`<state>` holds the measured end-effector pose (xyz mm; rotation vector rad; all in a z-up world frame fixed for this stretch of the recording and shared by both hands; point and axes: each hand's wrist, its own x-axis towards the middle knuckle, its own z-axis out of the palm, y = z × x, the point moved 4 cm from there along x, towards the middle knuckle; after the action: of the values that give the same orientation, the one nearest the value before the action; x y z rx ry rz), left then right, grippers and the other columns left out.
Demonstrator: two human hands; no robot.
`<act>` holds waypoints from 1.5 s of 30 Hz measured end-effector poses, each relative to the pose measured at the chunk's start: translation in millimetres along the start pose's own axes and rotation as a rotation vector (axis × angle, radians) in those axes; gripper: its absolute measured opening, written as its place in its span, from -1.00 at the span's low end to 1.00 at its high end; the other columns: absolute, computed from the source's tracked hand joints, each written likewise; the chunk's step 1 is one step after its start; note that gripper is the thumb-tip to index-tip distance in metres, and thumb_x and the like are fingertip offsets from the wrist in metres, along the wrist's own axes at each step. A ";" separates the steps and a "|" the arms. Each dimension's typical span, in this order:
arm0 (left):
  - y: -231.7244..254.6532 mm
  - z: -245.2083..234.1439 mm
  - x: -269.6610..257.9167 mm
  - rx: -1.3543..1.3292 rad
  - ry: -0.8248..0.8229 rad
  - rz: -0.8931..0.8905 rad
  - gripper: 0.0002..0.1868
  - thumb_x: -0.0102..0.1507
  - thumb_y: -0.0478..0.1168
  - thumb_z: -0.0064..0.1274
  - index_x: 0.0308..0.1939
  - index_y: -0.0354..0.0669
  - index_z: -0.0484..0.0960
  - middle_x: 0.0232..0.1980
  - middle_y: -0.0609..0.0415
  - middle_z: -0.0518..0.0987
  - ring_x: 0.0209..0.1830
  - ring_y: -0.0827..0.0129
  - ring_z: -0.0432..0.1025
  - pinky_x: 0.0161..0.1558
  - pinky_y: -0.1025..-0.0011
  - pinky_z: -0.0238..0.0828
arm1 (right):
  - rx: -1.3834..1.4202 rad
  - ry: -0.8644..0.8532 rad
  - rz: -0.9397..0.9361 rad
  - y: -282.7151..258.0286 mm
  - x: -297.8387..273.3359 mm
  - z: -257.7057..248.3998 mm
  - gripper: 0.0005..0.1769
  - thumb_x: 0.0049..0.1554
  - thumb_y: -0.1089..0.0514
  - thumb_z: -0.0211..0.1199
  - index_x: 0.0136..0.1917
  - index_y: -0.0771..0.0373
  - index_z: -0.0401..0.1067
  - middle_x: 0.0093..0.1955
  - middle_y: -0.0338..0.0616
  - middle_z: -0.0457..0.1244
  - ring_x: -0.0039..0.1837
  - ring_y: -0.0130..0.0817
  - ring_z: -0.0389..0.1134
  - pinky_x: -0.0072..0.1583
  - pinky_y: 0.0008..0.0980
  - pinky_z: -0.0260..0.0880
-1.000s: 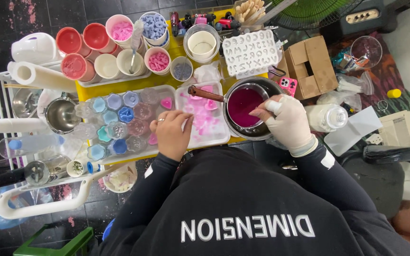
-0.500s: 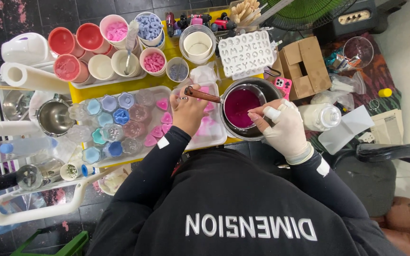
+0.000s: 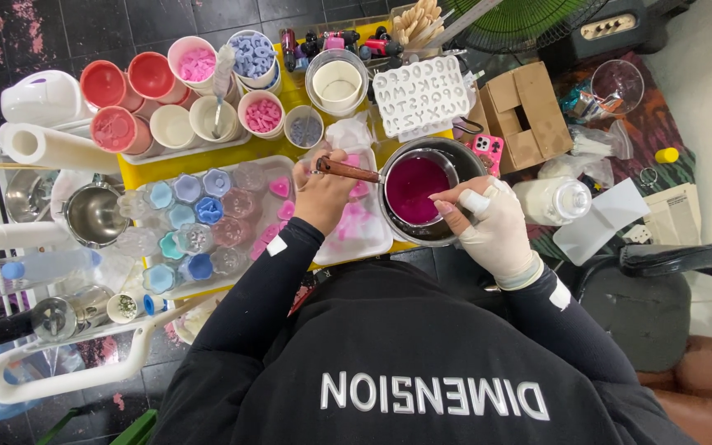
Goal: The person is stirring colored liquid wax in a small pot and pouring it into heart-shaped molds.
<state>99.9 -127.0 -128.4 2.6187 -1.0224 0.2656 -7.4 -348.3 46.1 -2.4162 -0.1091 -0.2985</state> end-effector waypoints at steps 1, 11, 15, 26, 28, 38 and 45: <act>-3.6 6.3 -1.8 0.000 -0.001 -0.001 -0.69 0.14 -0.18 0.19 -0.05 0.30 0.70 0.26 0.22 0.43 0.39 0.23 0.21 0.22 -0.05 -0.12 | 0.001 -0.002 0.000 0.4 0.1 0.9 -0.90 0.19 0.13 0.37 -0.06 0.18 0.60 -0.10 -0.19 0.38 0.02 -0.22 0.38 0.11 -0.23 0.35; -9.5 9.9 2.1 -0.045 -0.030 0.071 -0.74 0.22 -0.23 0.08 -0.04 0.18 0.69 0.25 0.22 0.45 0.49 0.18 0.17 0.28 0.03 -0.12 | 0.010 -0.022 -0.005 1.2 0.2 3.9 -0.89 0.19 0.12 0.36 -0.05 0.18 0.60 -0.11 -0.18 0.38 0.02 -0.21 0.38 0.12 -0.22 0.35; -9.5 11.2 4.8 -0.028 -0.098 0.065 -0.75 0.20 -0.20 0.08 -0.05 0.15 0.68 0.26 0.18 0.44 0.50 0.13 0.13 0.26 -0.08 -0.15 | 0.003 -0.031 -0.010 2.4 -2.5 3.7 -0.89 0.19 0.12 0.35 -0.05 0.18 0.60 -0.10 -0.18 0.39 0.02 -0.21 0.39 0.12 -0.22 0.34; -11.3 22.4 -3.0 -0.031 -0.058 0.069 -0.75 0.27 -0.19 0.03 0.02 0.16 0.64 0.29 0.15 0.41 0.54 0.14 0.12 0.33 0.03 -0.10 | 0.084 -0.169 -0.204 -23.9 -16.0 3.9 -0.85 0.16 0.13 0.33 -0.01 0.18 0.58 -0.07 -0.14 0.39 0.01 -0.20 0.42 0.09 -0.24 0.39; -4.4 9.7 1.0 0.012 -0.062 0.064 -0.76 0.23 -0.17 0.04 -0.04 0.15 0.65 0.23 0.16 0.42 0.50 0.19 0.14 0.22 -0.03 -0.12 | 0.191 -0.317 -0.297 -32.7 -22.5 19.9 -0.79 0.17 0.12 0.31 0.08 0.18 0.56 0.01 -0.11 0.40 0.05 -0.17 0.44 0.11 -0.25 0.43; -4.1 8.3 -0.3 0.029 -0.006 0.049 -0.74 0.23 -0.16 0.02 -0.01 0.17 0.66 0.21 0.19 0.43 0.46 0.20 0.17 0.22 -0.03 -0.09 | 0.397 -0.759 -0.219 16.4 -62.9 146.7 -0.45 0.28 0.24 0.08 0.53 0.25 0.20 0.60 0.12 0.04 0.64 0.01 -0.02 0.54 -0.17 0.01; -14.1 39.3 -8.7 0.013 0.031 0.092 -0.66 0.28 -0.21 0.00 0.12 0.13 0.64 0.31 0.14 0.47 0.50 0.15 0.23 0.37 0.03 -0.07 | 0.254 -0.750 -0.209 20.1 -60.8 161.4 -0.38 0.20 0.27 0.12 0.52 0.22 0.20 0.55 0.10 0.10 0.60 0.00 0.06 0.52 -0.17 0.08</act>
<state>105.4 -125.8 -170.6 2.5748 -1.1359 0.3344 -33.4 -258.3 -100.1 -2.1425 -0.6900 0.5152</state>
